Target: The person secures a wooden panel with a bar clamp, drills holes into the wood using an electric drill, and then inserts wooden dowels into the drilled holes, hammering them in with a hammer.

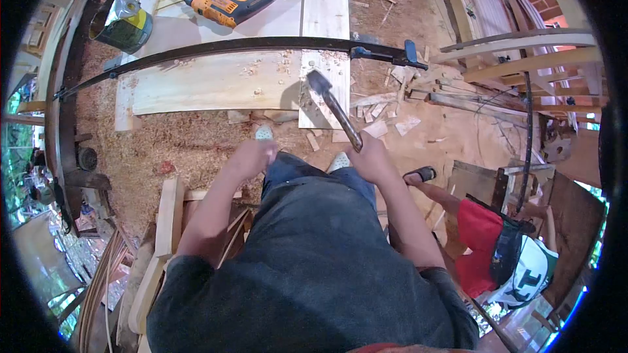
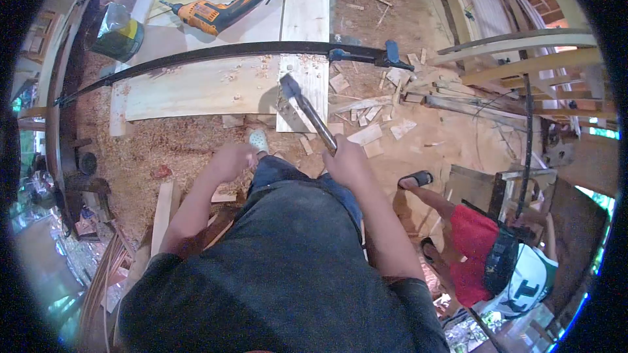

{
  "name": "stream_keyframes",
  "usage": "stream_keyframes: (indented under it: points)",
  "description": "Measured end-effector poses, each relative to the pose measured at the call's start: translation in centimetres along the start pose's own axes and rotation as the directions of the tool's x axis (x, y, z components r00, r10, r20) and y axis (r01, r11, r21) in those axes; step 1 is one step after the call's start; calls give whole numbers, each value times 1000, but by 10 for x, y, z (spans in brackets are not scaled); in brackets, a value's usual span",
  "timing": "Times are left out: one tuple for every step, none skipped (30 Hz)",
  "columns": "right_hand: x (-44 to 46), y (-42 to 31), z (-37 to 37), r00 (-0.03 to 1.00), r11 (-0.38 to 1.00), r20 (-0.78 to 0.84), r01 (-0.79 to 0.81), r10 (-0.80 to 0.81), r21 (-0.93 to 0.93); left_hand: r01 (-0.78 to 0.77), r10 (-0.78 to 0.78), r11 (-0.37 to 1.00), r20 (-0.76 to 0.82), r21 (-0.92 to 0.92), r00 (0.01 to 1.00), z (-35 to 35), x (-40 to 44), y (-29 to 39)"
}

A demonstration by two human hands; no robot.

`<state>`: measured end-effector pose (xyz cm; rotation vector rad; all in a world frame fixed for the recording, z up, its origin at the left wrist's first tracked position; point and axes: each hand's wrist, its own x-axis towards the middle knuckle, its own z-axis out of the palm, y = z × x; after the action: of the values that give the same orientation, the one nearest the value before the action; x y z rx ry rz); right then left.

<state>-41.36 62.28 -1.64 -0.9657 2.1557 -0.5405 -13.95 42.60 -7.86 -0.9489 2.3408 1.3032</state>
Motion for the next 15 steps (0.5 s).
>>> stream_keyframes:
  points:
    - [-10,0,-6,1000,999,21,-4,4,-31,19,-30,996,-132,-85,991,-19,-3,30]
    - [-21,5,-10,999,998,43,-11,14,-68,-5,-16,996,-232,-91,972,-38,-2,55]
    - [-33,15,-14,994,998,101,-29,36,-61,-30,-5,995,-329,-100,944,-54,1,75]
    - [-44,28,-19,986,997,157,-48,56,-60,-77,15,986,-379,-150,925,-65,6,87]
    - [-56,37,-23,974,996,212,-65,77,-61,-128,31,972,-431,-197,902,-73,14,94]
    - [-70,44,-26,979,996,186,-86,89,-25,-184,87,969,-471,-164,878,-74,27,94]
    - [-84,49,-28,982,995,159,-103,99,13,-238,143,963,-511,-126,848,-73,42,92]
    - [-96,53,-29,985,991,135,-119,111,54,-287,197,954,-546,-84,815,-73,51,91]
    - [-104,59,-27,986,989,112,-133,125,72,-215,192,976,-526,17,829,-74,58,96]
    - [-109,65,-25,987,985,84,-147,139,93,-144,187,982,-506,123,842,-75,65,103]
    - [-112,68,-23,986,980,54,-162,156,117,-76,183,970,-485,232,855,-77,69,108]
    - [-114,66,-24,980,973,38,-197,193,124,-33,164,963,-483,269,860,-80,69,115]
    - [-117,59,-27,972,963,21,-234,233,135,9,147,952,-480,307,865,-85,67,124]
    - [-119,54,-29,962,951,4,-270,273,149,49,132,936,-477,349,869,-90,67,131]
    - [-119,52,-32,960,948,8,-278,281,156,-55,235,936,-501,347,833,-90,71,126]
